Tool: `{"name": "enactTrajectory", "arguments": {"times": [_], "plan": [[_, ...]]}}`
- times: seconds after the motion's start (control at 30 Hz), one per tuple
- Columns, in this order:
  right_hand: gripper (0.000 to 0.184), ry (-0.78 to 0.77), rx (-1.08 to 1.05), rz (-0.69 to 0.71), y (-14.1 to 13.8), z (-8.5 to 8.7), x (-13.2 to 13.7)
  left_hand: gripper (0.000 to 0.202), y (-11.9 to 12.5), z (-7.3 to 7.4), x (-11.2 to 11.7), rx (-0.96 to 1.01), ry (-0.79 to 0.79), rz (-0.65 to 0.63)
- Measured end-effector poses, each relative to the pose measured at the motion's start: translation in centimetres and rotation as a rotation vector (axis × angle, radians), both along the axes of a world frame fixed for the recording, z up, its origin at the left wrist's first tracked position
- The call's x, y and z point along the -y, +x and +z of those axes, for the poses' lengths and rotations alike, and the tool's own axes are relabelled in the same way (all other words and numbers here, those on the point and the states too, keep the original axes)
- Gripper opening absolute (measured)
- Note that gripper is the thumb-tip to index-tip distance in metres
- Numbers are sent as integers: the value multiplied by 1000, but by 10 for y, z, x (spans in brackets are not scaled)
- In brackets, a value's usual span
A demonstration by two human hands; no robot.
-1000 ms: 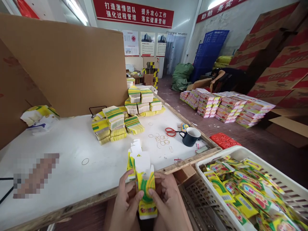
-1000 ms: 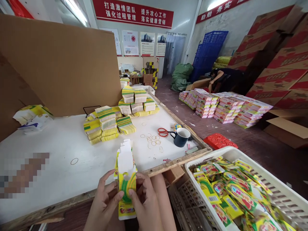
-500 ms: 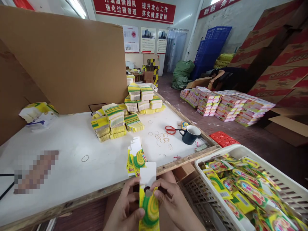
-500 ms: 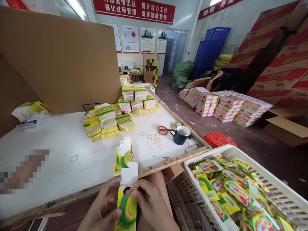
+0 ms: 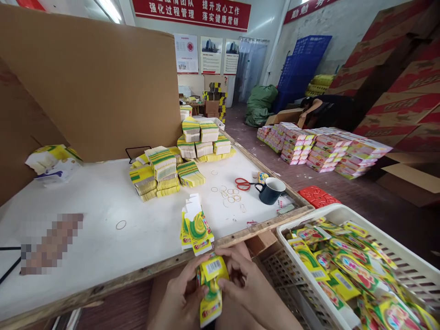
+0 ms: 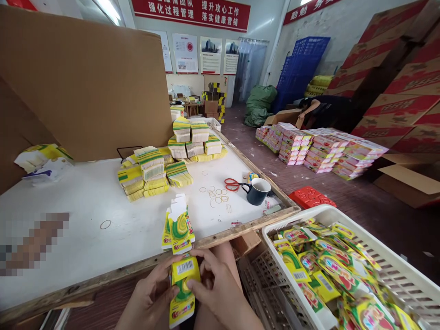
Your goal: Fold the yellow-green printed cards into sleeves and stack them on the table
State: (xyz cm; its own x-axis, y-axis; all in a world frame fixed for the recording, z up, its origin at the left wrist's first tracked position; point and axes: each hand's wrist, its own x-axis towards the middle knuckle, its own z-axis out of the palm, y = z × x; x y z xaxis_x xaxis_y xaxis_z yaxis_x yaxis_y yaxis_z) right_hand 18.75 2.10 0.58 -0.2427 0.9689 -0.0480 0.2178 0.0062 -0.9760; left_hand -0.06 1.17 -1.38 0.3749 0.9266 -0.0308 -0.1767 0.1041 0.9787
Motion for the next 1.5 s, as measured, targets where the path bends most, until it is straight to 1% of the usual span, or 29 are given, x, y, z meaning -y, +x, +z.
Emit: {"name": "enactTrajectory", "arguments": {"times": [0.03, 0.1, 0.17, 0.23, 0.4, 0.47, 0.6, 0.7, 0.77, 0.83, 0.9, 0.93, 0.97, 1.0, 1.03, 1.13, 1.17, 1.2, 1.23, 1.3, 1.4, 1.47, 1.5], "plan": [[39, -6, 21, 0, -3, -2, 0, 44, 1, -1, 1, -5, 15, -22], [38, 16, 61, -37, -8, -4, 0, 46, 2, -1, 2, -11, 46, -43], [35, 34, 107, -79, -12, -6, -1, 46, 3, -1, 3, -16, 49, -25], [36, 32, 149, -84, -15, -6, -1, 47, 3, 1, 4, -21, 31, 7], [38, 54, 189, -64, -18, -4, 2, 47, 2, 4, 3, 2, 20, -60], [37, 63, 255, -84, -21, -4, 3, 47, 1, 4, 3, 7, 18, -72], [38, 55, 338, -132, -24, -2, 2, 48, -1, 6, 1, -67, 21, -71], [35, 79, 263, -76, -18, -1, 1, 47, -3, 11, 0, -41, -18, -56], [26, 115, 154, -52, -12, -1, 0, 46, -2, 15, 1, 7, -82, -41], [19, 142, 39, -82, -8, -3, 0, 46, 3, 19, 1, 50, -121, -39], [17, 143, -46, -130, -4, -3, 2, 47, 11, 20, 2, 74, -120, -57], [17, 144, -56, -150, 1, -2, 4, 47, 16, 20, 1, 72, -102, -61], [18, 161, -26, -188, 8, 1, 6, 47, 20, 19, -1, 52, -66, -49], [20, 207, 52, -258, 19, 7, 8, 47, 23, 17, -5, -1, -9, -20], [22, 282, 170, -364, 31, 14, 11, 48, 24, 15, -10, -89, 64, 32], [34, 592, 621, -849, 74, 40, 16, 51, 17, 3, -32, -459, 292, 269], [38, 648, 710, -930, 85, 46, 17, 52, 12, -2, -40, -562, 333, 330], [40, 675, 750, -966, 90, 50, 17, 51, 8, -6, -47, -643, 363, 354], [40, 662, 738, -944, 90, 50, 15, 48, 4, -10, -53, -697, 385, 362], [33, 556, 606, -799, 75, 38, 6, 40, -1, -14, -61, -756, 412, 349], [25, 324, 364, -520, 28, 8, -19, 25, -5, -10, -63, -799, 471, 308], [30, 188, 257, -416, -3, -8, -37, 25, -8, -3, -59, -829, 521, 281], [33, 126, 189, -374, -15, -13, -45, 27, -9, 0, -56, -842, 541, 273]]}}
